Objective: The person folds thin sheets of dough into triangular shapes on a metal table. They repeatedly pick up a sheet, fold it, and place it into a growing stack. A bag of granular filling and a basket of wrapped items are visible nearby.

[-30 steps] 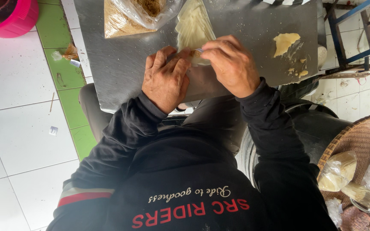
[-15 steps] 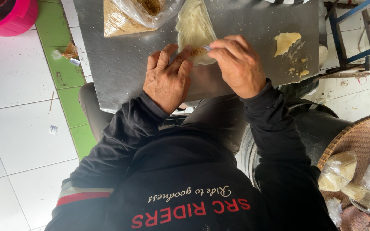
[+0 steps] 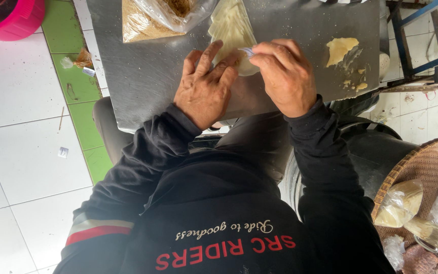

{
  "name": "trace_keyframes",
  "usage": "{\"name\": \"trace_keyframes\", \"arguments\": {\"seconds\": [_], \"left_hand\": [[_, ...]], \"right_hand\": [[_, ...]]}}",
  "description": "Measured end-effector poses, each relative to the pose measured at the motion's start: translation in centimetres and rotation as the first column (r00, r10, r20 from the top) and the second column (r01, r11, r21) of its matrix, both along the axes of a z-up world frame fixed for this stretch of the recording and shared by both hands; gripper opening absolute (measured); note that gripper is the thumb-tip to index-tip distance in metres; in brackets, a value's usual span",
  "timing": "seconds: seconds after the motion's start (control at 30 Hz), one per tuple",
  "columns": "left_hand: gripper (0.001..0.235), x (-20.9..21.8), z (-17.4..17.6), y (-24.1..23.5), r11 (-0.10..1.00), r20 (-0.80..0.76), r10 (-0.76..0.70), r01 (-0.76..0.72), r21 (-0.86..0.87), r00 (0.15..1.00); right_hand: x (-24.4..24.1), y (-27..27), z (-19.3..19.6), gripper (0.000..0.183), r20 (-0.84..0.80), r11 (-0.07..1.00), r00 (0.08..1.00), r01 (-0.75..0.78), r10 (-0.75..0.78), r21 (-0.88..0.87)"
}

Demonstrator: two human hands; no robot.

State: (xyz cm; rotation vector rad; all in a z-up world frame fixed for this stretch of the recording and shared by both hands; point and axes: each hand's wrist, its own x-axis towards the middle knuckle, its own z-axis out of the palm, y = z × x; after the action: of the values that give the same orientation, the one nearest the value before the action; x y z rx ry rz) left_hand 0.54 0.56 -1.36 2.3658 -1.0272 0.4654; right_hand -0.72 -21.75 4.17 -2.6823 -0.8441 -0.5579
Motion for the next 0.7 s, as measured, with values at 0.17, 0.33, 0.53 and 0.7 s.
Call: {"name": "trace_keyframes", "arguments": {"seconds": [0.17, 0.33, 0.53, 0.7], "left_hand": [[0.021, 0.06, -0.05, 0.02, 1.000, 0.042, -0.020, 0.021, -0.021, 0.999], [0.021, -0.16, -0.04, 0.23, 1.000, 0.032, -0.014, 0.014, -0.012, 0.999], [0.013, -0.41, 0.30, 0.29, 0.997, 0.078, -0.072, 0.068, 0.045, 0.994], [0.015, -0.42, 0.17, 0.27, 0.998, 0.071, -0.054, 0.053, 0.021, 0.996]], "right_hand": [[0.10, 0.14, -0.05, 0.022, -0.011, 0.999, 1.000, 0.021, -0.021, 0.027], [-0.44, 0.11, -0.20, 0.025, -0.027, 0.996, 0.999, 0.032, -0.030, 0.086], [-0.64, 0.63, -0.07, 0.024, -0.033, 0.987, 0.999, 0.033, -0.029, 0.159], [-0.69, 0.46, 0.05, 0.023, -0.032, 0.987, 0.999, 0.046, -0.042, 0.151]]}}
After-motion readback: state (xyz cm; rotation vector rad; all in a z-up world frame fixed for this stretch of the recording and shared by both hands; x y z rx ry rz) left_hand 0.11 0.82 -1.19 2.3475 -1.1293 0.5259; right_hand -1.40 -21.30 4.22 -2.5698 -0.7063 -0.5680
